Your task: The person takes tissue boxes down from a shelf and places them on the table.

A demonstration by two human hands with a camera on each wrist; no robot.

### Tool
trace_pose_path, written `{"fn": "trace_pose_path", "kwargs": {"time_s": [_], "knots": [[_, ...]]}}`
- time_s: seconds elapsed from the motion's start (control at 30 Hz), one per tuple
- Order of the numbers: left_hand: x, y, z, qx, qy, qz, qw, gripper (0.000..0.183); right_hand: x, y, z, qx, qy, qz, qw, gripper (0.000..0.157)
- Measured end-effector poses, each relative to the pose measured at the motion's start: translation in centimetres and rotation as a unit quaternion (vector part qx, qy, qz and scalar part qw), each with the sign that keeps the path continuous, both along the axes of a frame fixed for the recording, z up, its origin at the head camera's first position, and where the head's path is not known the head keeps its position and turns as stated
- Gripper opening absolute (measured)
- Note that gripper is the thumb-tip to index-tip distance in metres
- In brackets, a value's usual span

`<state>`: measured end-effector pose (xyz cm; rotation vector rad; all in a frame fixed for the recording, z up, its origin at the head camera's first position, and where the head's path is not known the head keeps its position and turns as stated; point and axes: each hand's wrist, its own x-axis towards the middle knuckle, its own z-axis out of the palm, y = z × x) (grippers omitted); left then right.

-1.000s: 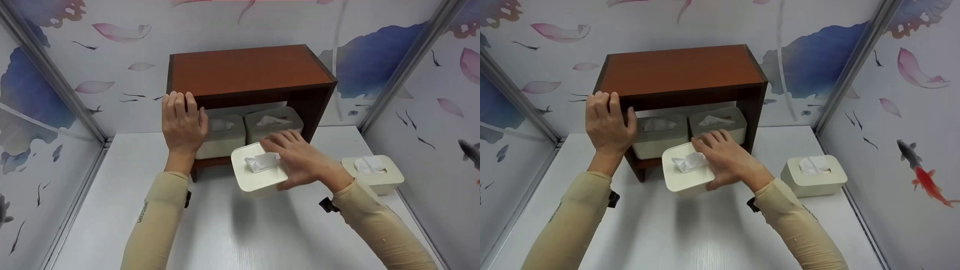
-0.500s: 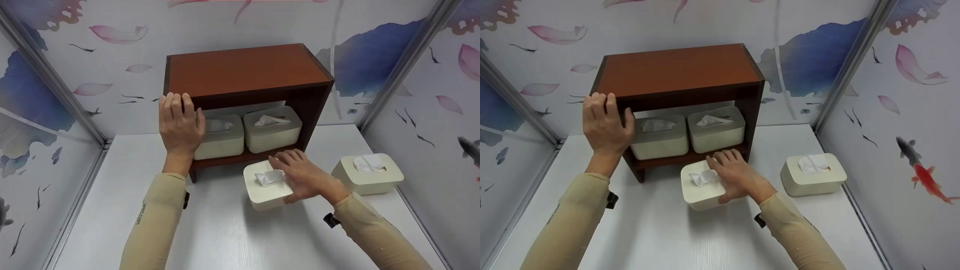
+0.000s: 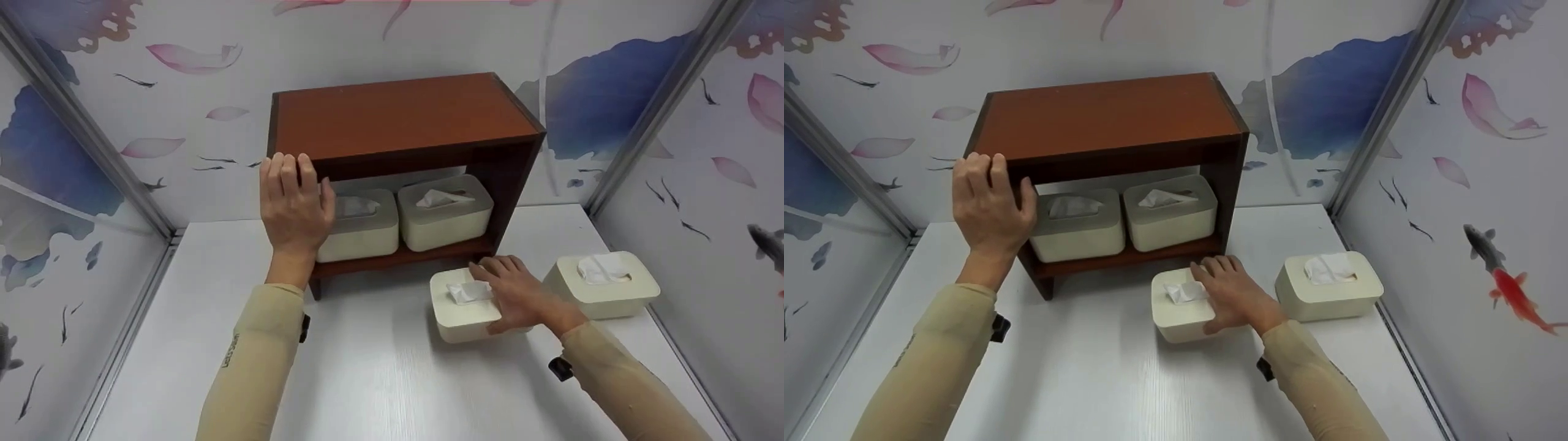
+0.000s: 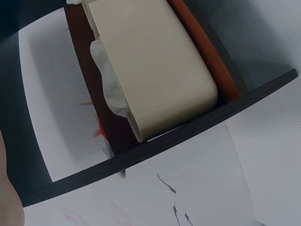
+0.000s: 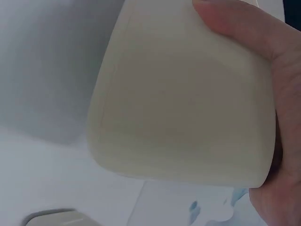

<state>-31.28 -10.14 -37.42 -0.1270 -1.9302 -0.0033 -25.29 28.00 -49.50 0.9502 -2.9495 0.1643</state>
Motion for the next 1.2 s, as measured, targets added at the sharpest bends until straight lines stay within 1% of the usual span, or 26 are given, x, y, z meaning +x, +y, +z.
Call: {"fn": "trace_pose_path", "kwargs": {"time_s": [0.17,0.3,0.47,0.63,0.8,0.93,1.03,1.2], "knots": [[0.0,0.0,0.0,0.001,0.003,-0.001,1.0000,0.045,-0.6,1.8,-1.1,-0.013,-0.011,-0.015,1.000,0.120],[-0.1,0.0,0.0,-0.003,0.006,0.002,1.0000,0.045,-1.1,3.1,-2.0,-0.019,-0.021,-0.027,0.999,0.117],[-0.1,0.0,-0.1,-0.005,0.009,0.004,0.9999,0.044,-1.7,4.4,-2.8,-0.023,-0.039,-0.041,0.998,0.113],[-0.1,-0.1,-0.1,-0.004,0.007,0.002,1.0000,0.043,-2.2,5.1,-2.9,-0.017,-0.050,-0.058,0.997,0.115],[-0.2,-0.2,-0.1,0.000,0.011,-0.001,0.9999,0.044,-2.6,5.9,-2.9,-0.010,-0.059,-0.063,0.996,0.112],[-0.2,-0.2,-0.1,0.002,0.005,-0.003,1.0000,0.043,-3.0,6.8,-3.4,-0.027,-0.075,-0.076,0.994,0.110],[-0.1,-0.1,-0.1,0.001,0.000,-0.003,1.0000,0.041,-3.3,7.2,-3.6,-0.036,-0.077,-0.079,0.993,0.109],[-0.1,-0.1,-0.1,0.001,-0.001,-0.006,1.0000,0.040,-3.5,7.3,-3.4,-0.019,-0.099,-0.085,0.991,0.109]]}}
